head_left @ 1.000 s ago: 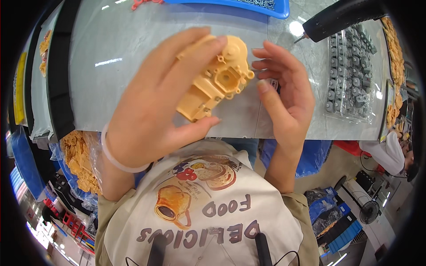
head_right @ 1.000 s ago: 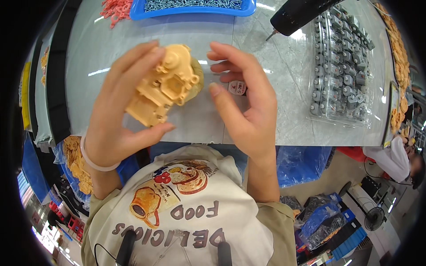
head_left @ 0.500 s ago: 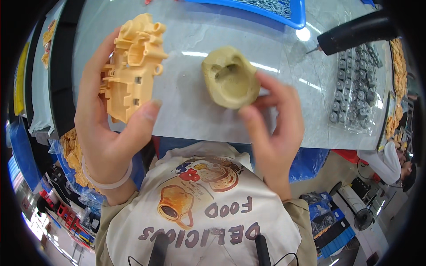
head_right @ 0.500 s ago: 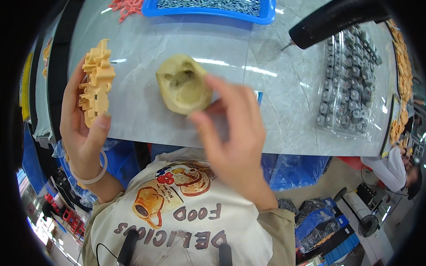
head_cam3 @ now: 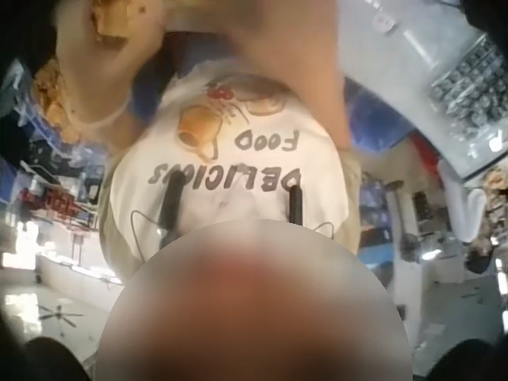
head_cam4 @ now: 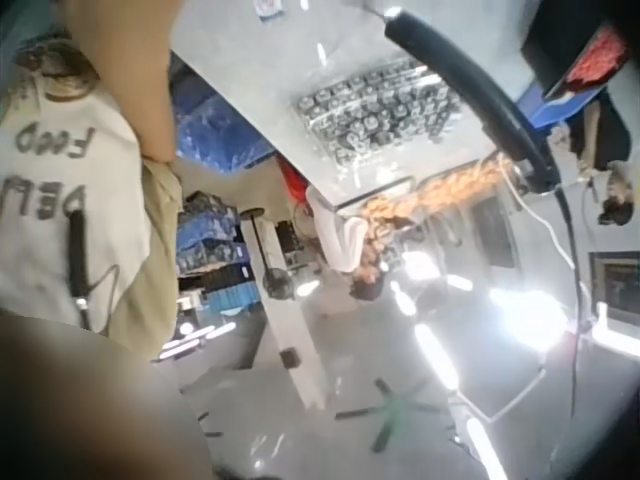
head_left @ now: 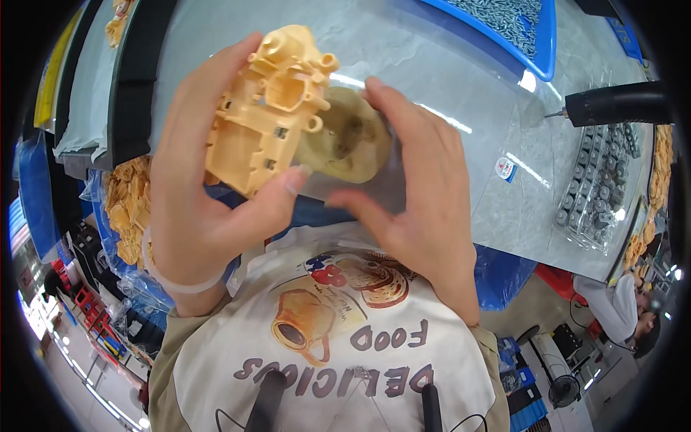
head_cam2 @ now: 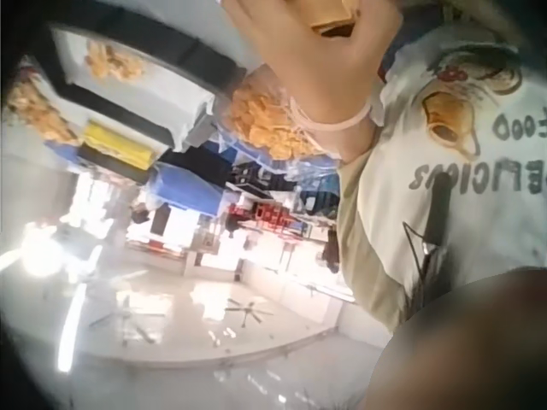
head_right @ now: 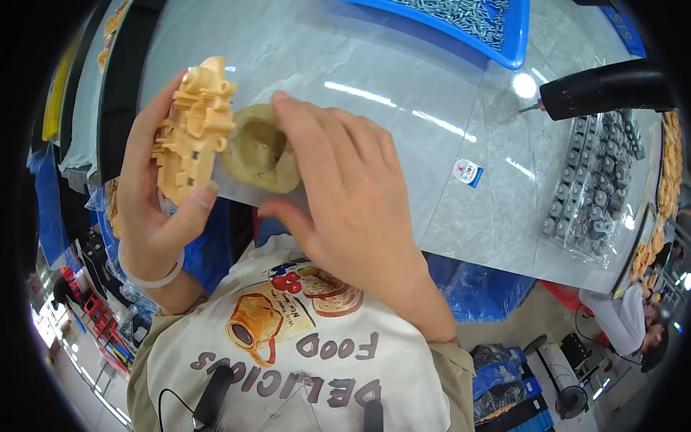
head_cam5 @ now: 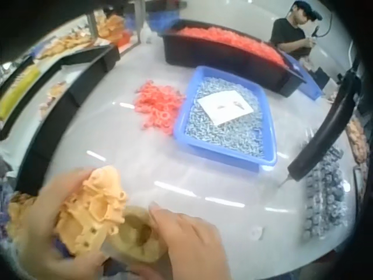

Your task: The person is assembling internal components of a toy, including a motor and gears, and using an electric screwdriver to fasten screws.

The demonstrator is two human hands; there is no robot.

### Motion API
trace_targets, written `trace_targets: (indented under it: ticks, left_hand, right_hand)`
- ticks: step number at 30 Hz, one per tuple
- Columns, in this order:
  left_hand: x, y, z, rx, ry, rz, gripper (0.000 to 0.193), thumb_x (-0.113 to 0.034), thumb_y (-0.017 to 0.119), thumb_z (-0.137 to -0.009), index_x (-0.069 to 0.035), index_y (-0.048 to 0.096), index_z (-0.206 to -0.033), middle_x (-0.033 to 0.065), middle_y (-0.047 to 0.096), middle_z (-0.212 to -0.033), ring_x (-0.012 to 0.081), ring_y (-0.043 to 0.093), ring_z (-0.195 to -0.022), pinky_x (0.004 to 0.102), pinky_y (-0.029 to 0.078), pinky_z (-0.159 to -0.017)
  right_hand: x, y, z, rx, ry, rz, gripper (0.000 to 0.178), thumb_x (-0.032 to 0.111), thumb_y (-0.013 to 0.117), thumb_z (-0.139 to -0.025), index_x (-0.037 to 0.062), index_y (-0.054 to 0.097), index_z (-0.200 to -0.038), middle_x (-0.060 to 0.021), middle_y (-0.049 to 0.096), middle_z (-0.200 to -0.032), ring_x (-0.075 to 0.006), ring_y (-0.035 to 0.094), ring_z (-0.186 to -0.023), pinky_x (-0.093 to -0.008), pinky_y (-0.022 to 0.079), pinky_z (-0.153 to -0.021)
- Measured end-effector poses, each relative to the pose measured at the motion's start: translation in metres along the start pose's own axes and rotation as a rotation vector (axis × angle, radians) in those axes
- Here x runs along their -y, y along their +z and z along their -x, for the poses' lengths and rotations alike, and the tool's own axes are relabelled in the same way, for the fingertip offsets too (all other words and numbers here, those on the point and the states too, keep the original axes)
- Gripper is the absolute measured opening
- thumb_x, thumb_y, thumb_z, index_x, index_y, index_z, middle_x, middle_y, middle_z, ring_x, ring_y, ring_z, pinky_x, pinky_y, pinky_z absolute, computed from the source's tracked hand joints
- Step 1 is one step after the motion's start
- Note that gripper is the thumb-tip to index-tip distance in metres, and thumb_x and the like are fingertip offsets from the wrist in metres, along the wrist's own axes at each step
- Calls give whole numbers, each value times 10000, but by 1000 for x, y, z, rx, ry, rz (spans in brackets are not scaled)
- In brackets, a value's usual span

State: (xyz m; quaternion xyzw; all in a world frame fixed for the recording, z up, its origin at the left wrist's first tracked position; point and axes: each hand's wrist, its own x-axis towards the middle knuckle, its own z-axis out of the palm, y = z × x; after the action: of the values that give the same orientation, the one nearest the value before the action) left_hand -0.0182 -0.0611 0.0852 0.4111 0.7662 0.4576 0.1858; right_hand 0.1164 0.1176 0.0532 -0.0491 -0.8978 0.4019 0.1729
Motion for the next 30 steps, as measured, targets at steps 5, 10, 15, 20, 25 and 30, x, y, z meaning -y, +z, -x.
trace_targets:
  ticks: [5, 10, 15, 20, 25, 30]
  left_hand:
    - [-6, 0, -5, 29, 184, -321, 762, -94, 680, -690, 52, 435, -1397, 221, 458, -1430, 326, 498, -1287, 379, 395, -1076]
    - [-15, 34, -7, -17, 111, -443, 777, -104, 738, -660, 12, 472, -1381, 212, 486, -1387, 363, 519, -1244, 395, 435, -1031]
    - [-17, 50, -8, -111, 59, -428, 751, -106, 744, -682, -2, 478, -1377, 202, 514, -1339, 363, 539, -1202, 408, 457, -999]
    - [-22, 56, -8, -162, 23, -559, 708, -142, 756, -715, -6, 489, -1357, 197, 533, -1296, 365, 553, -1147, 409, 467, -963]
    - [-24, 59, -10, -207, -3, -568, 695, -154, 760, -712, 4, 491, -1334, 194, 543, -1263, 365, 552, -1120, 418, 462, -943]
    - [-23, 67, -8, -257, 24, -648, 718, -173, 764, -704, 12, 483, -1338, 202, 545, -1253, 376, 539, -1115, 439, 443, -943]
  right_hand:
    - [-6, 8, 2, -42, 40, -16, 798, 10, 781, -674, 24, 452, -1401, -143, 588, -1282, -301, 564, -1169, -381, 408, -1037]
    - [-21, 7, 6, -146, 122, -226, 801, -90, 721, -702, 16, 405, -1431, -146, 577, -1282, -247, 563, -1183, -359, 439, -1020]
    - [-24, 8, 9, -133, 98, -190, 808, -115, 695, -702, 14, 390, -1439, -156, 572, -1283, -248, 560, -1196, -361, 438, -1030]
    - [-27, 9, 8, -172, 100, -143, 779, 13, 758, -660, 33, 465, -1381, -130, 610, -1219, -310, 578, -1057, -395, 432, -919]
    - [-25, 9, 7, -178, 101, -102, 760, 10, 754, -647, 35, 485, -1358, -126, 615, -1206, -314, 581, -1050, -396, 434, -916]
    - [-27, 9, 8, -175, 121, -190, 763, 15, 746, -629, 43, 497, -1350, -125, 623, -1171, -316, 579, -1043, -391, 432, -912]
